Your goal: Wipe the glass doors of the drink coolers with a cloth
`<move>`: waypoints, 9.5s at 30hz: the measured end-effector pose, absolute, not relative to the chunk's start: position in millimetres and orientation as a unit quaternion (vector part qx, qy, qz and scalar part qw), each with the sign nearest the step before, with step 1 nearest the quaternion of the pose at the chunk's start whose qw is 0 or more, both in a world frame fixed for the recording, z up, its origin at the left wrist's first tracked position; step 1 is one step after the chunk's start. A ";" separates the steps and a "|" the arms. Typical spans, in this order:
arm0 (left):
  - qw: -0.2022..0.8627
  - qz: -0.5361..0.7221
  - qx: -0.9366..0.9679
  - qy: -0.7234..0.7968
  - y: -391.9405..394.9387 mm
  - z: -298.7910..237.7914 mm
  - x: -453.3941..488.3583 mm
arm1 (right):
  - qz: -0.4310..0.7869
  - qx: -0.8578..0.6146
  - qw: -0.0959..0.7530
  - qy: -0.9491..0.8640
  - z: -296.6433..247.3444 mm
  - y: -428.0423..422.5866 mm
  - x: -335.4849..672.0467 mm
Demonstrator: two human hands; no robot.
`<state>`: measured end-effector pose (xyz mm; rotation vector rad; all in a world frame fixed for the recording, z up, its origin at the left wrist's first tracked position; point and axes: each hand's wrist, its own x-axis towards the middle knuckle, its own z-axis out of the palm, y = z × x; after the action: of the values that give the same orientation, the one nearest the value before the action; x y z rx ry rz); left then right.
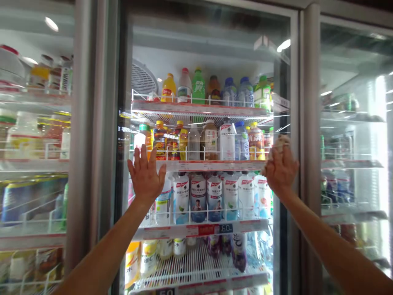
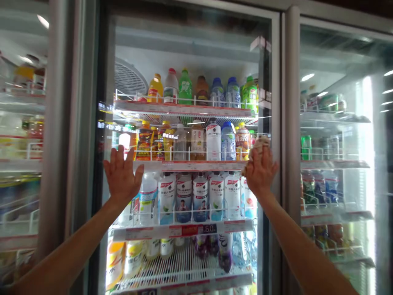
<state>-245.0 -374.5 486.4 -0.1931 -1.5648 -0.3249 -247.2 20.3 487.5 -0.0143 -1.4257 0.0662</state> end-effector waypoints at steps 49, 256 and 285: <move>0.716 -0.048 -0.170 -0.675 -383.9 401.8 -240.1 | 0.034 0.144 0.688 -0.710 342.7 -112.6 -224.2; 0.718 -0.214 -0.077 -0.658 -252.4 389.1 -226.4 | 0.072 0.146 0.708 -0.687 334.1 38.9 -234.7; 0.771 -0.136 -0.067 -0.619 -398.7 403.0 -234.7 | 0.059 0.084 0.752 -0.651 337.6 14.2 -246.6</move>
<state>-234.7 -398.7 403.0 -0.1453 -1.3424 -0.2939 -246.6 14.2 337.6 0.1841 -1.4223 0.1292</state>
